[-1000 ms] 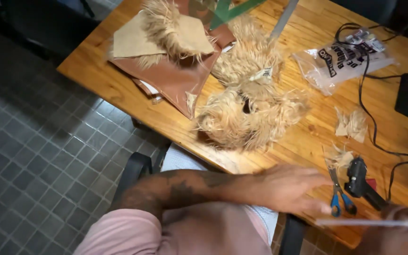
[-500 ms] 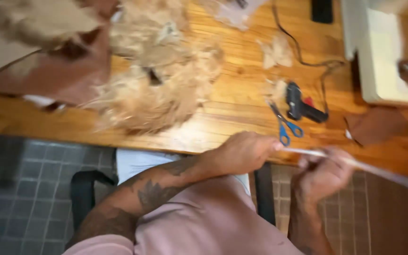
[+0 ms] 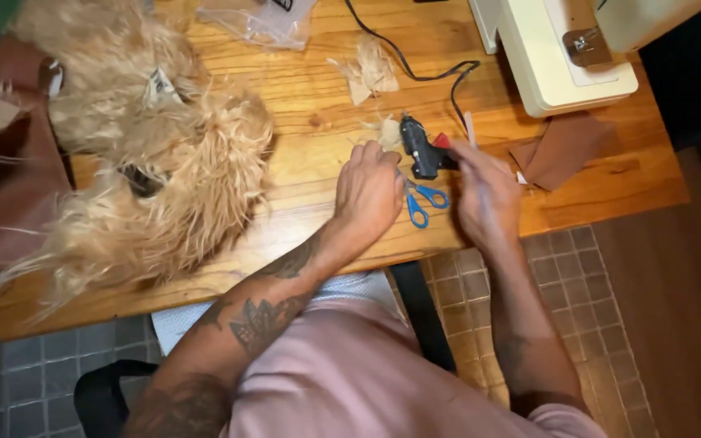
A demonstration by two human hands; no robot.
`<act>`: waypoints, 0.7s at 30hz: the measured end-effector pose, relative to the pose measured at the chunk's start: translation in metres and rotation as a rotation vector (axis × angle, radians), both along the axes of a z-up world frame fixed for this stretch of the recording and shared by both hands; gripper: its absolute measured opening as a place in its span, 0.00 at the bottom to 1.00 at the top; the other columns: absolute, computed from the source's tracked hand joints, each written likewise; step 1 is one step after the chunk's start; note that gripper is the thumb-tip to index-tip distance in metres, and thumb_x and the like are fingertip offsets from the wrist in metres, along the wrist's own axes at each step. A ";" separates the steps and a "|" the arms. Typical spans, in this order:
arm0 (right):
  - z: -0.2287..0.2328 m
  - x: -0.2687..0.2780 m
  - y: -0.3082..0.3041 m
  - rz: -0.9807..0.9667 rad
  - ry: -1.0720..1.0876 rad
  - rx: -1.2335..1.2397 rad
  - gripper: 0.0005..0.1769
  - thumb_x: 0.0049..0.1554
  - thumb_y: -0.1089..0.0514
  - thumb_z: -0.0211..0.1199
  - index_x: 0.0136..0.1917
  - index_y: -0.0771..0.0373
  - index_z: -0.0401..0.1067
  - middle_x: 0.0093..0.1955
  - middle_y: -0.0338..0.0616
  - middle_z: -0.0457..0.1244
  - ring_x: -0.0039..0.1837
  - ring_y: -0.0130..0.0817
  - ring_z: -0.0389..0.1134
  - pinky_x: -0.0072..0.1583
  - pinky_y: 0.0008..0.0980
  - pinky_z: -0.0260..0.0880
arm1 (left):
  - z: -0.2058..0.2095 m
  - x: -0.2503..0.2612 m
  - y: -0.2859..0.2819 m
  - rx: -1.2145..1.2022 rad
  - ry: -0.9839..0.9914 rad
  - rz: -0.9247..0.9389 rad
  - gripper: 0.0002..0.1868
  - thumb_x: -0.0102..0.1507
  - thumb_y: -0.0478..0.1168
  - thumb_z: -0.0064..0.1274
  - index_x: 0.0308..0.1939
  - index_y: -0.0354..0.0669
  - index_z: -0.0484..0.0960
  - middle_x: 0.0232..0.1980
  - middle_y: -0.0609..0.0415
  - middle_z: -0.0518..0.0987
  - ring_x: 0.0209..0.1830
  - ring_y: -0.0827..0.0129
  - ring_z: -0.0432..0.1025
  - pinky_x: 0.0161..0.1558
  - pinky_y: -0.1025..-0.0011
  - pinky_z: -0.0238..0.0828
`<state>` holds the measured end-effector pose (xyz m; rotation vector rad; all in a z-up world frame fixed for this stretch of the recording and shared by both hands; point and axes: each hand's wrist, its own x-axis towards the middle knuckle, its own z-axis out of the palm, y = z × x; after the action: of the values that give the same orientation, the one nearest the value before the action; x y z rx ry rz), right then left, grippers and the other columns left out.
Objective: Assembling faux fur and leather components using a hot glue gun and scissors
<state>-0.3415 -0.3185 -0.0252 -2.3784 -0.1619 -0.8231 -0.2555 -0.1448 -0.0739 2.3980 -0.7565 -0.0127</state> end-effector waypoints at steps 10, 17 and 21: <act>-0.024 0.016 -0.047 -0.010 0.171 -0.275 0.21 0.52 0.59 0.76 0.56 0.59 0.71 0.51 0.45 0.69 0.57 0.49 0.70 0.65 0.47 0.62 | 0.009 0.004 0.015 -0.078 -0.101 0.029 0.09 0.61 0.44 0.59 0.42 0.45 0.83 0.42 0.52 0.69 0.50 0.52 0.66 0.49 0.57 0.70; -0.029 0.014 -0.017 0.110 0.127 0.716 0.17 0.58 0.64 0.72 0.55 0.62 0.67 0.49 0.42 0.69 0.49 0.26 0.70 0.53 0.23 0.72 | 0.025 0.004 0.012 -0.693 0.152 -0.207 0.22 0.68 0.53 0.57 0.55 0.39 0.80 0.48 0.44 0.75 0.55 0.50 0.70 0.56 0.55 0.70; -0.008 0.022 0.034 0.306 0.043 1.074 0.20 0.56 0.60 0.73 0.56 0.65 0.67 0.40 0.44 0.67 0.40 0.27 0.70 0.45 0.24 0.76 | 0.006 0.001 0.001 -1.177 0.595 -0.254 0.15 0.66 0.47 0.64 0.49 0.42 0.85 0.43 0.59 0.80 0.46 0.77 0.75 0.52 0.73 0.76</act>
<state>-0.3200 -0.2845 -0.0331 -1.3133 -0.0384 -0.5045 -0.2540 -0.1440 -0.0677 1.0823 -0.5301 -0.2860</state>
